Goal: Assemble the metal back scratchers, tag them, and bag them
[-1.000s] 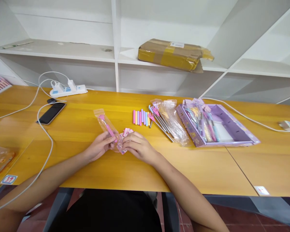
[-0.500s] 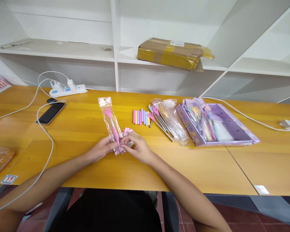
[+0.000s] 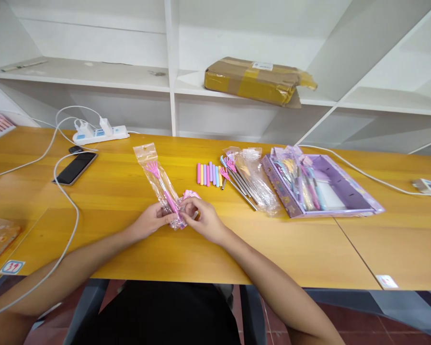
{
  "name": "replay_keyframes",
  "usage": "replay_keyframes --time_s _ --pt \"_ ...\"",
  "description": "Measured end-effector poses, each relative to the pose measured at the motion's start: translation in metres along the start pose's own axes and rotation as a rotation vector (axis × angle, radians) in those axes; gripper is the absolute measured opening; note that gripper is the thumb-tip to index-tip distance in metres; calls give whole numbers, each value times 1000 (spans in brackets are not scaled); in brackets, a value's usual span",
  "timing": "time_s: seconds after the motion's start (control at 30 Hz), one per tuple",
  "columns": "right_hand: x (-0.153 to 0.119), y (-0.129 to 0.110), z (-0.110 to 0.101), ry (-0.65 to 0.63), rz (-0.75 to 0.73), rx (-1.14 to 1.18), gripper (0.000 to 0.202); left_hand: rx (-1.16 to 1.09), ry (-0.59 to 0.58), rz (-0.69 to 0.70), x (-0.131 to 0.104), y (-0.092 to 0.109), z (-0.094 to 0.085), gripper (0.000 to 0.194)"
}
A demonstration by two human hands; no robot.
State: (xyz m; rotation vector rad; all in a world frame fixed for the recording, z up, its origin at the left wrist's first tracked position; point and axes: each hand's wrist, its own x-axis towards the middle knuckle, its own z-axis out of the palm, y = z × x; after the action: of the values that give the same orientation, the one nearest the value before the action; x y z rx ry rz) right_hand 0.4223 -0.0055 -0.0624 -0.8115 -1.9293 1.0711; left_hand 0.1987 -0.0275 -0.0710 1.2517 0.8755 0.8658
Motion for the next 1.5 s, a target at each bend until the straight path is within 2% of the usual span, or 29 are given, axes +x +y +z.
replay_keyframes --time_s 0.1,0.23,0.4,0.67,0.83,1.03,1.13,1.2,1.33,1.37,1.4,1.43,1.5 --pt "-1 1 0 3 -16 -19 21 -44 -30 -34 -1 -2 3 54" --pt "0 1 0 25 12 36 23 7 17 -43 1 -3 1 42" --pt "2 3 2 46 52 152 27 22 17 -17 3 0 -2 44" --pt "-1 2 0 -160 327 314 36 41 -32 -17 -2 0 3 40" --pt "1 -4 -2 -146 328 326 39 77 -30 -12 -2 3 3 37" --pt "0 -8 -4 -187 337 396 39 54 -50 23 -5 5 7 37" --pt "-2 -5 -4 -223 329 364 42 55 -76 -7 -7 9 8 37" --pt "-2 -3 -4 -223 317 332 44 54 -137 -51 -9 15 8 36" --pt "1 -1 -6 -173 368 383 43 76 -467 -166 -14 27 6 31" --pt "2 -1 -7 -183 393 412 43 110 -529 -183 -15 28 4 31" --pt "3 -2 -7 -203 411 439 43 157 -542 -183 -15 29 2 31" --pt "3 -3 -8 -231 422 464 42 214 -503 -161 -14 28 0 32" --pt "2 -6 -8 -319 426 501 41 303 -299 -63 -10 26 -6 33"
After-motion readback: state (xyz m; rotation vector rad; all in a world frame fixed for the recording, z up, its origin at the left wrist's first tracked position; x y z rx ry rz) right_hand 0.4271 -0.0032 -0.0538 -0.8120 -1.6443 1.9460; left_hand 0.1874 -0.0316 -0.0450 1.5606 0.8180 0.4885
